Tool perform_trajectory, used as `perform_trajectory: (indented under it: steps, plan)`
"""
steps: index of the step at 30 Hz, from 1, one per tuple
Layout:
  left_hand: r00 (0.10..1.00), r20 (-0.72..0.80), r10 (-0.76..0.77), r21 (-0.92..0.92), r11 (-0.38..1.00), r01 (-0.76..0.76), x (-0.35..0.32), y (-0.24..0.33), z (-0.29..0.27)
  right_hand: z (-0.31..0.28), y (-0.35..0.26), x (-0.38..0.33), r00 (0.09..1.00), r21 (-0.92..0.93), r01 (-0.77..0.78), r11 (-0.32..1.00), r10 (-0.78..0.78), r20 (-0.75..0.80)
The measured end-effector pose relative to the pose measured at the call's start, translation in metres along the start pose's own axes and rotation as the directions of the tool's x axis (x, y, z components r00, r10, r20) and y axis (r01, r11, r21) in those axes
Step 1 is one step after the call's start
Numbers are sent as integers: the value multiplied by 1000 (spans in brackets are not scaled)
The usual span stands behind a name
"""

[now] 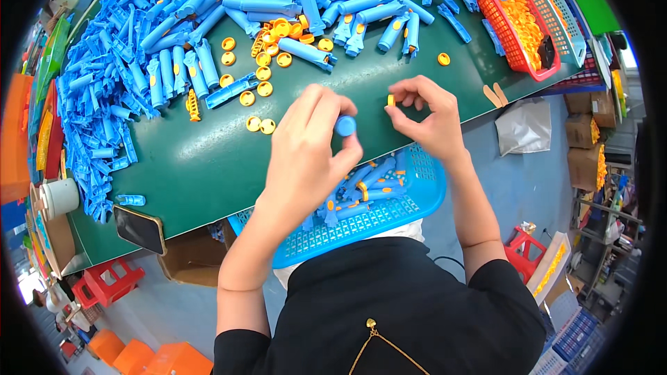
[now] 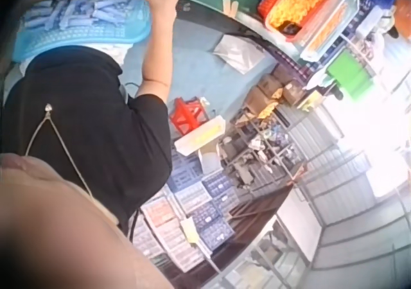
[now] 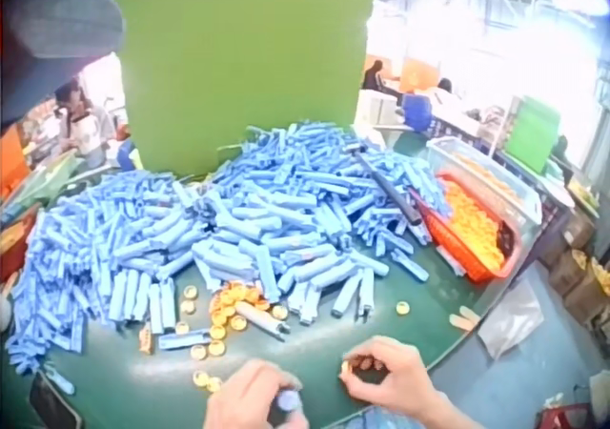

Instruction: Assembling toy foam darts by attaching tips to foam cylinders.

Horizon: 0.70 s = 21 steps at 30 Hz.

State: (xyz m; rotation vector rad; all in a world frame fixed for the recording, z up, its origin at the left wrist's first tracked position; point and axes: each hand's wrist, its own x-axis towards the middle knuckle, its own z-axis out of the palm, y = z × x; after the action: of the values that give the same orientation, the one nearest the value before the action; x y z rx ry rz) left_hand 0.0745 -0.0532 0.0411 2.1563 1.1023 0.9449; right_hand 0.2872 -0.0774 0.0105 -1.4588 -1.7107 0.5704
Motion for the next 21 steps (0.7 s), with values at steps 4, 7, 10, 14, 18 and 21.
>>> perform_trajectory:
  steps: [4, 7, 10, 14, 18, 21]
  plan:
    - [998, -52, 23, -143, 989, -30, -2, -15, 15, 5, 6, -4, 999, 52, 38, 998, -36, -41]
    - [999, -38, 15, -184, 983, -22, -8, -16, 15, 5, 9, -10, 995, 6, 81, 997, -80, -61]
    - [1000, -6, -6, -246, 969, 4, -13, -20, 15, 4, -15, -1, 997, 157, 50, 986, -41, -61]
    - [999, -38, 38, -251, 967, -46, -13, -21, 16, 12, -32, 14, 975, 327, 188, 926, -215, 49]
    - [997, -24, 80, -233, 969, -83, -14, -26, 19, 10, -29, 25, 940, 290, 273, 917, -319, 124]
    - [997, 30, 72, -252, 966, -63, -14, -28, 17, 6, -32, 33, 922, 277, 282, 918, -339, 185]
